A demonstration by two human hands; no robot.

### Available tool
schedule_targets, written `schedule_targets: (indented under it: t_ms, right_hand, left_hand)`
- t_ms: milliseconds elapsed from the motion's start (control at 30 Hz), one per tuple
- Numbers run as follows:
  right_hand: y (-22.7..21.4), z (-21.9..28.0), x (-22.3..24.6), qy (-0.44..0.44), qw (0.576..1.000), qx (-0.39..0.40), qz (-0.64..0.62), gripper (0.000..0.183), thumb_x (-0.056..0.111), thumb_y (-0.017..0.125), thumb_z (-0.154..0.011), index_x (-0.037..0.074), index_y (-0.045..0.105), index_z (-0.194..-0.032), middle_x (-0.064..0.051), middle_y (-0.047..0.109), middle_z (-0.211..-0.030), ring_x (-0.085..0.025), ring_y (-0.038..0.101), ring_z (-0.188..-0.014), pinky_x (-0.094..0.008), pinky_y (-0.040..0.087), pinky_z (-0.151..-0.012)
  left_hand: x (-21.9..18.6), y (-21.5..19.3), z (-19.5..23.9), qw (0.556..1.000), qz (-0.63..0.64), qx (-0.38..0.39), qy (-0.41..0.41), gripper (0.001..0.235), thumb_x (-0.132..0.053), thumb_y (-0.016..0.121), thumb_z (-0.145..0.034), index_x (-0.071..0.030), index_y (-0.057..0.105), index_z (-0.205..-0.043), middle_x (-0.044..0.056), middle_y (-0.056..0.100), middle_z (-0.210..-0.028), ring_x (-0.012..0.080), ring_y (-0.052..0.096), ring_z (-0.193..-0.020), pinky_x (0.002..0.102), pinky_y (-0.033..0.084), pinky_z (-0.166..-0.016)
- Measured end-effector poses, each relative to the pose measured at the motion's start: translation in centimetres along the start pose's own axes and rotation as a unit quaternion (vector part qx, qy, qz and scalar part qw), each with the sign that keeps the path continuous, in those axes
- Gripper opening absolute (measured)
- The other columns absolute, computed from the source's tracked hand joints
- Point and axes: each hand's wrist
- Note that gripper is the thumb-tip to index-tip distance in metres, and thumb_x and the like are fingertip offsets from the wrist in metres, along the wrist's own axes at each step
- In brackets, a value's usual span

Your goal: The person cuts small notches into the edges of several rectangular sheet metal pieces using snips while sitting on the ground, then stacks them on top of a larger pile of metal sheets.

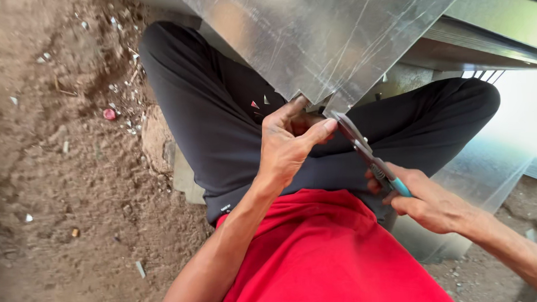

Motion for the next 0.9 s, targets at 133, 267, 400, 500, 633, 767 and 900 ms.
schedule_targets:
  t_ms: [133,267,400,500,633,767,900]
  right_hand:
    - [-0.9,0.1,2.2,-0.028,0.991,-0.014,0.128,0.059,0.013,0.058,-0.071,0.004,0.055,-0.129,-0.011,0.067,-0.107,-0.024,0.063,-0.096,-0.036,0.054,-0.081]
    - [-1.0,-0.2,2.8,-0.003,0.988,-0.031,0.152,0.05,0.006,0.056,-0.071,0.003,0.06,-0.121,-0.01,0.069,-0.097,-0.021,0.065,-0.09,-0.034,0.054,-0.078]
    - [-1.2,-1.0,1.8,0.04,0.974,-0.082,0.209,0.016,0.012,0.063,-0.082,0.001,0.066,-0.094,-0.018,0.063,-0.065,-0.028,0.061,-0.061,-0.042,0.051,-0.062]
    - [-1.0,-1.2,-0.4,-0.014,0.977,-0.108,0.184,0.009,0.006,0.058,-0.078,0.001,0.064,-0.082,-0.019,0.056,-0.056,-0.028,0.055,-0.055,-0.044,0.048,-0.056]
    - [0.1,-1.1,-4.4,-0.017,0.971,-0.142,0.19,0.011,0.009,0.058,-0.077,0.004,0.065,-0.084,-0.016,0.059,-0.057,-0.027,0.059,-0.053,-0.042,0.05,-0.058]
    - [3.2,-0.8,-8.2,0.004,0.981,-0.154,0.117,0.015,0.013,0.062,-0.073,0.006,0.068,-0.084,-0.012,0.065,-0.063,-0.025,0.062,-0.061,-0.041,0.052,-0.065]
    - [7.2,-1.4,-9.1,-0.021,0.983,-0.181,-0.033,0.018,0.015,0.064,-0.073,0.006,0.069,-0.088,-0.013,0.066,-0.069,-0.025,0.063,-0.067,-0.039,0.053,-0.069]
  left_hand:
    - [-0.9,0.1,-0.3,0.999,0.037,-0.015,-0.015,0.065,-0.005,0.083,-0.081,0.005,0.05,-0.136,0.013,0.076,-0.084,0.0139,0.071,-0.07,0.026,0.058,-0.064]
    - [-1.5,-0.1,-0.3,0.999,0.03,-0.003,-0.017,0.062,-0.004,0.083,-0.081,0.009,0.053,-0.134,0.013,0.075,-0.083,0.0146,0.07,-0.068,0.028,0.058,-0.062]
    - [-0.9,-0.1,-0.3,0.998,0.058,-0.016,-0.028,0.054,-0.004,0.084,-0.081,0.006,0.055,-0.125,0.012,0.073,-0.078,0.013,0.066,-0.063,0.028,0.056,-0.059]
    - [-0.8,-0.4,-0.4,0.999,0.017,0.005,-0.032,0.043,-0.003,0.084,-0.081,0.006,0.063,-0.118,0.01,0.073,-0.081,0.0114,0.064,-0.066,0.027,0.052,-0.06]
    - [-3.2,-1.6,-1.1,0.935,-0.341,0.092,-0.043,0.037,-0.005,0.097,-0.076,0.004,0.074,-0.103,0.013,0.058,-0.073,0.0181,0.051,-0.071,0.035,0.042,-0.061]
    - [-8.4,-1.3,-3.5,0.983,0.165,0.001,0.087,0.056,0.003,0.076,-0.08,-0.006,0.054,-0.13,0.006,0.069,-0.115,0.0167,0.07,-0.106,0.034,0.056,-0.097]
    - [-6.6,4.6,-2.7,0.986,-0.005,0.03,0.161,0.055,0.002,0.077,-0.087,-0.002,0.049,-0.135,0.008,0.064,-0.117,0.0189,0.066,-0.101,0.034,0.058,-0.089]
Point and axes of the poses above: each hand's wrist, its own z-axis away from the middle knuckle, its own y-axis out of the palm, x = y × z
